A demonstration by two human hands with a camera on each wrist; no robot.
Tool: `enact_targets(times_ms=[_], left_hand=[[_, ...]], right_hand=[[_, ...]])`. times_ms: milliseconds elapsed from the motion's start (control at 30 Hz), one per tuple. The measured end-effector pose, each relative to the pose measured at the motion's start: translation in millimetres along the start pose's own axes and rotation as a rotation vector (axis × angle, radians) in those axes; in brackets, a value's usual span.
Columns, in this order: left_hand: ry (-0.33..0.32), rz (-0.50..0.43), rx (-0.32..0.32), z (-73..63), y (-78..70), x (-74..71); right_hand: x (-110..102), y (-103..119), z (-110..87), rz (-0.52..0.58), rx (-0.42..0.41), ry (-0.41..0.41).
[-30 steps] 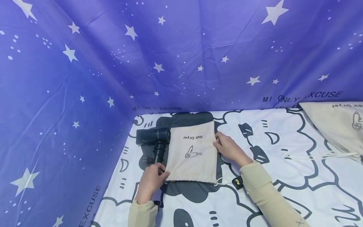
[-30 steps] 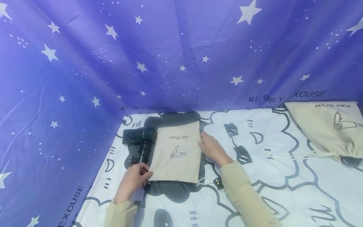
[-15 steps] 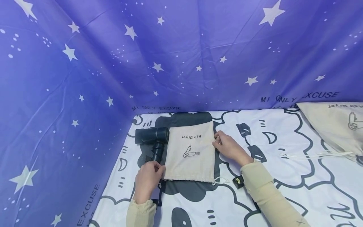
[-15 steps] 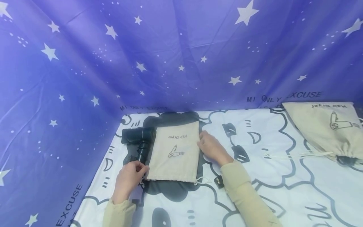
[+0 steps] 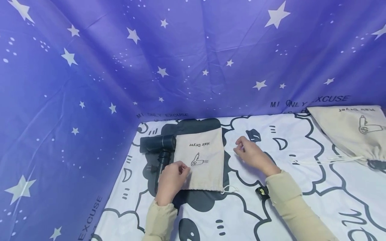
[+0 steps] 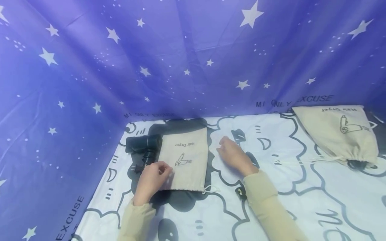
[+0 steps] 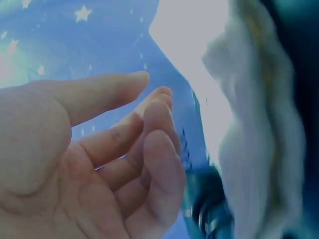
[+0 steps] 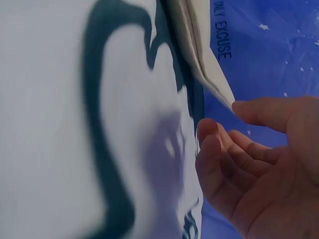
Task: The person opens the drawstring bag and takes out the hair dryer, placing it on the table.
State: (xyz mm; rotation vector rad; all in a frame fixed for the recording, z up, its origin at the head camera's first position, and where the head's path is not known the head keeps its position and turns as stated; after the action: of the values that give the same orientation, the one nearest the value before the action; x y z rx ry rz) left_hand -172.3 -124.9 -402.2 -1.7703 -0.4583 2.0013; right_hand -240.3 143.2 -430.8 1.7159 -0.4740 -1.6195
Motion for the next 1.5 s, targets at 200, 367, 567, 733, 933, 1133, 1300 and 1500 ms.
enact_targets(times_ms=[200,367,567,733,933,1133,1300,1500], left_hand=[[0.014,-0.037,0.083,11.8,-27.2,20.7],[0.060,-0.116,0.132,17.4,-50.1,39.3],[0.127,-0.165,0.178,23.4,-81.0,63.2],[0.184,-0.149,0.222,30.9,-110.8,85.3],[0.249,-0.092,0.255,42.7,-148.0,112.9],[0.281,0.048,0.332,51.2,-190.8,136.4],[0.323,0.106,0.378,55.3,-221.0,150.4],[0.349,0.127,0.402,61.2,-245.2,165.8]], right_hand=[[-17.2,-11.8,-16.2,-0.011,0.033,0.011],[-33.3,-30.0,-33.5,-0.062,0.049,0.002],[-51.3,-58.4,-52.7,-0.089,0.098,0.016],[-74.1,-76.0,-63.8,-0.118,0.117,-0.006],[-101.8,-96.0,-74.5,-0.170,0.139,-0.041],[-121.8,-117.0,-85.8,-0.199,0.182,-0.068],[-137.2,-128.7,-94.5,-0.238,0.171,-0.125],[-157.5,-140.9,-103.0,-0.261,0.196,-0.161]])
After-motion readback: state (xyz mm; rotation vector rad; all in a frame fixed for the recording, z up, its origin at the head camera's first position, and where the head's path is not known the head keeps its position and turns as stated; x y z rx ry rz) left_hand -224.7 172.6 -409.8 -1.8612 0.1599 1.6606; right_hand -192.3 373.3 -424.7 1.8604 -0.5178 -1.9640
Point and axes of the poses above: each hand's wrist, its own z-axis towards the middle knuckle, its own x-axis out of the palm, y = z × x, the point moved 8 cm from there along z, towards the middle knuckle, and after that the axes turned 1 degree about x, right-handed, at the moved point
